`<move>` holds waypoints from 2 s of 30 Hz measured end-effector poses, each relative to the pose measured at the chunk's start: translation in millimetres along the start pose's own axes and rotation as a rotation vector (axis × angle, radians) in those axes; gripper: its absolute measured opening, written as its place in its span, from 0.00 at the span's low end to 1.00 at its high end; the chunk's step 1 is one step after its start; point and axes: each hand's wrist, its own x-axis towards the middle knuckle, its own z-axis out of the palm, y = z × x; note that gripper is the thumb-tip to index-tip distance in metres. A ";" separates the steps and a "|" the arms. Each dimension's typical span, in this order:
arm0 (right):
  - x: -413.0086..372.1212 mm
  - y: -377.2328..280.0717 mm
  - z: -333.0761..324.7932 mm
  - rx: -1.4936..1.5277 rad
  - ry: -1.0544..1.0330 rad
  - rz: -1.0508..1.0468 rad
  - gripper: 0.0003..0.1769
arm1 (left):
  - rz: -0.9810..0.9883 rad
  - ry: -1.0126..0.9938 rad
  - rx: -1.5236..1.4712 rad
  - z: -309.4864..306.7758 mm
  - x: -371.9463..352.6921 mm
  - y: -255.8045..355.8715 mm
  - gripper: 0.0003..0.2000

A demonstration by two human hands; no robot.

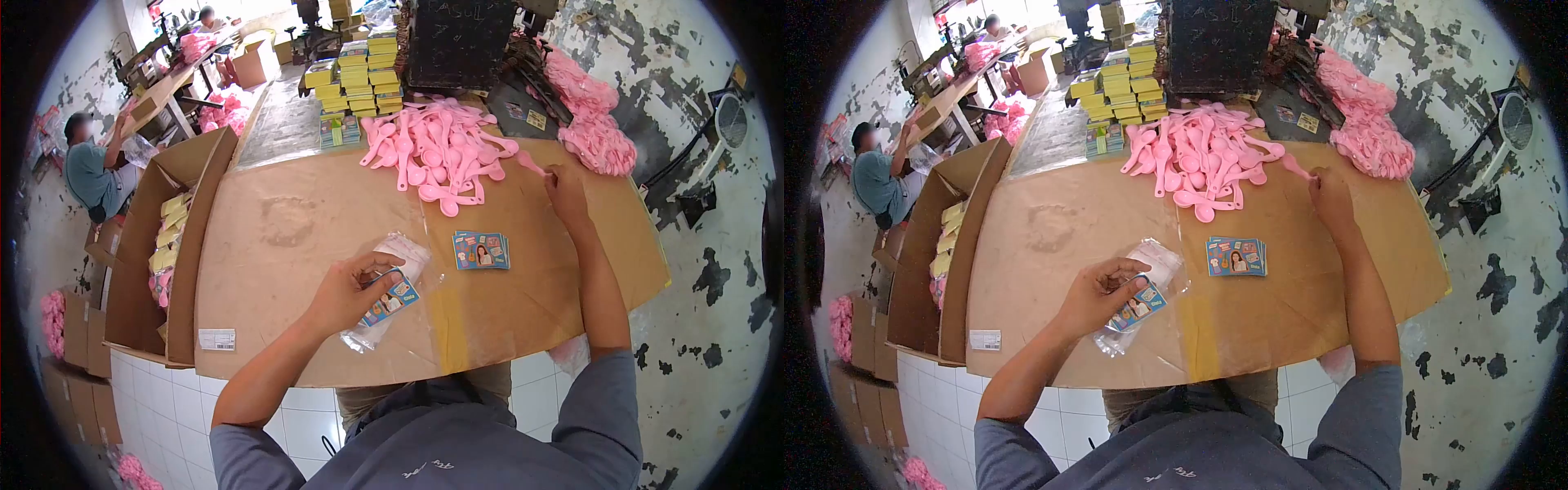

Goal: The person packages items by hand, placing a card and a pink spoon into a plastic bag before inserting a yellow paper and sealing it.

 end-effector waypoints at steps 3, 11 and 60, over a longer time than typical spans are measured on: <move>6.8 32.8 -5.8 -0.352 0.156 -0.044 0.09 | -0.017 0.004 0.004 -2.3 0.9 -1.7 0.12; 8.2 -7.6 -14.8 0.121 0.075 -0.020 0.11 | 0.030 0.004 -0.025 2.0 1.9 -7.9 0.10; -51.1 -223.8 -19.6 1.198 -0.294 0.111 0.07 | -0.047 0.039 -0.291 3.8 5.6 4.4 0.16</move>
